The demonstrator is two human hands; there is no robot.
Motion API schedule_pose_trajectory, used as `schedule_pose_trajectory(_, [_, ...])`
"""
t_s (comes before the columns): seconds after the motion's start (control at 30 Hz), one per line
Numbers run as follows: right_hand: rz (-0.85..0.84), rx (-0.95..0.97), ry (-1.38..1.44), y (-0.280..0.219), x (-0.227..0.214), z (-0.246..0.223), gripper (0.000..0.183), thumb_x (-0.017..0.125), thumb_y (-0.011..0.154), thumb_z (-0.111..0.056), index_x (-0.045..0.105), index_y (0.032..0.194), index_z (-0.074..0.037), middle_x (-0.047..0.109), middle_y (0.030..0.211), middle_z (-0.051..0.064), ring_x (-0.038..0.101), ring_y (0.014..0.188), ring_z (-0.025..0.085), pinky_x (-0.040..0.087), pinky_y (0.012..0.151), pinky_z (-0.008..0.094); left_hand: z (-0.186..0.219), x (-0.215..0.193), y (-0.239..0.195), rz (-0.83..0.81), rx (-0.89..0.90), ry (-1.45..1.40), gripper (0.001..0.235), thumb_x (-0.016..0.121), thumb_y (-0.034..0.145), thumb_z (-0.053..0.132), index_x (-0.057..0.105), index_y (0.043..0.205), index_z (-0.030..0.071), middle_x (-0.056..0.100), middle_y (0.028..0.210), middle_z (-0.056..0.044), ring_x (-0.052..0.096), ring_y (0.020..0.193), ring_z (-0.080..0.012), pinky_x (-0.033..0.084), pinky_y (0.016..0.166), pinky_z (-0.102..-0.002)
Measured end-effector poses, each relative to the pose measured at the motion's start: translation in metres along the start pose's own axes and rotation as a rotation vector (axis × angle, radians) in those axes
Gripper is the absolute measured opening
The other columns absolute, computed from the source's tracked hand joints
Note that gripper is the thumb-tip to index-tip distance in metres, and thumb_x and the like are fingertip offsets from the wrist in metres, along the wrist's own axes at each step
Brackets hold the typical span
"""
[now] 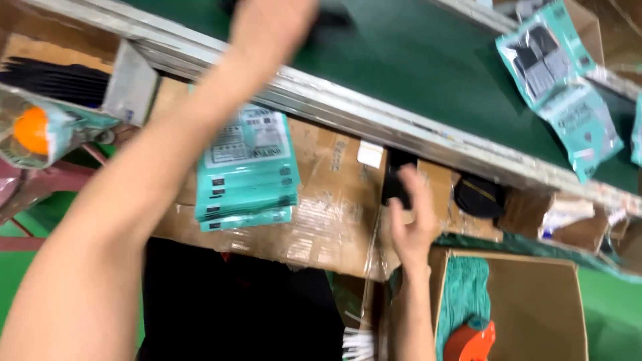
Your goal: The recorder is packing black face masks into plastic bags at a factory workstation.
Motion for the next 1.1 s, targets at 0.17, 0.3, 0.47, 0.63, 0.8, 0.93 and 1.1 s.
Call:
schedule_pose_trajectory(0.17, [0.133,-0.034,0.200,-0.003,-0.020,-0.041,0.079,0.069,0.087,0.001,0.034,0.158,-0.004,0.047,0.154,0.012,0.047,0.145,0.025,0.035,0.125,0.039,0.204,-0.093,-0.036,0.132,0.248,-0.260,0.009,0.065,0.091,0.017,0.057,0.086,0.016,0.053,0.085,-0.005,0.057,0.084,-0.0240,0.048,0.085,-0.041])
schedule_pose_trajectory(0.3, [0.063,0.142,0.346,-0.038,-0.009,-0.008,0.073,0.076,0.089,0.002,0.041,0.152,-0.001,0.056,0.143,0.013,0.056,0.132,0.023,0.044,0.116,0.037,0.237,-0.096,-0.075,-0.144,-0.020,-0.756,0.053,0.074,0.088,0.012,0.050,0.134,0.003,0.051,0.135,-0.018,0.052,0.125,-0.0350,0.044,0.110,-0.045])
schedule_pose_trajectory(0.47, [0.019,0.340,0.513,-0.068,0.011,0.010,0.067,0.083,0.090,0.003,0.047,0.147,0.001,0.066,0.132,0.013,0.065,0.118,0.020,0.054,0.108,0.034,0.237,-0.043,-0.128,-0.220,-0.302,-0.971,0.126,0.092,0.071,0.033,0.007,0.158,0.000,0.021,0.161,-0.028,0.025,0.149,-0.0457,0.024,0.123,-0.056])
schedule_pose_trajectory(0.63, [-0.009,0.317,0.608,-0.057,0.026,0.005,0.101,0.083,0.081,0.002,0.024,0.163,-0.003,0.060,0.137,0.011,0.062,0.125,0.021,0.051,0.110,0.035,0.242,0.012,-0.169,-0.358,-0.525,-1.099,0.130,0.090,0.070,0.031,0.004,0.163,0.005,0.024,0.165,-0.027,0.027,0.153,-0.0444,0.028,0.124,-0.054])
schedule_pose_trajectory(0.8, [0.035,0.337,0.746,-0.060,0.039,0.003,0.112,0.086,0.078,-0.002,0.014,0.163,-0.007,0.060,0.133,0.007,0.064,0.119,0.020,0.053,0.107,0.035,0.249,0.019,-0.170,-0.311,-0.505,-1.116,0.122,0.092,0.073,0.033,0.013,0.163,0.007,0.041,0.156,-0.022,0.041,0.146,-0.0399,0.033,0.123,-0.050])
schedule_pose_trajectory(0.93, [0.018,0.356,0.756,-0.059,0.045,0.013,0.112,0.088,0.079,-0.007,0.015,0.164,-0.005,0.065,0.121,0.010,0.066,0.113,0.020,0.053,0.105,0.035,0.241,0.007,-0.152,-0.152,-0.482,-1.025,0.121,0.095,0.063,0.031,0.022,0.157,0.005,0.047,0.149,-0.028,0.043,0.138,-0.0444,0.037,0.113,-0.050])
schedule_pose_trajectory(1.1, [-0.021,0.308,0.691,-0.110,0.080,0.094,0.065,0.068,0.096,-0.010,0.041,0.153,0.004,0.056,0.144,0.014,0.057,0.129,0.021,0.048,0.112,0.036,0.247,0.028,-0.161,-0.462,-0.878,-1.103,0.089,0.078,0.081,0.023,0.036,0.159,0.015,0.064,0.136,-0.019,0.065,0.129,-0.0339,0.053,0.109,-0.041])
Point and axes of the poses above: each hand's wrist, its own y-axis towards the middle knuckle, its own x-axis out of the palm, z = x × y, the point moved 3 cm from there along y, towards the middle knuckle
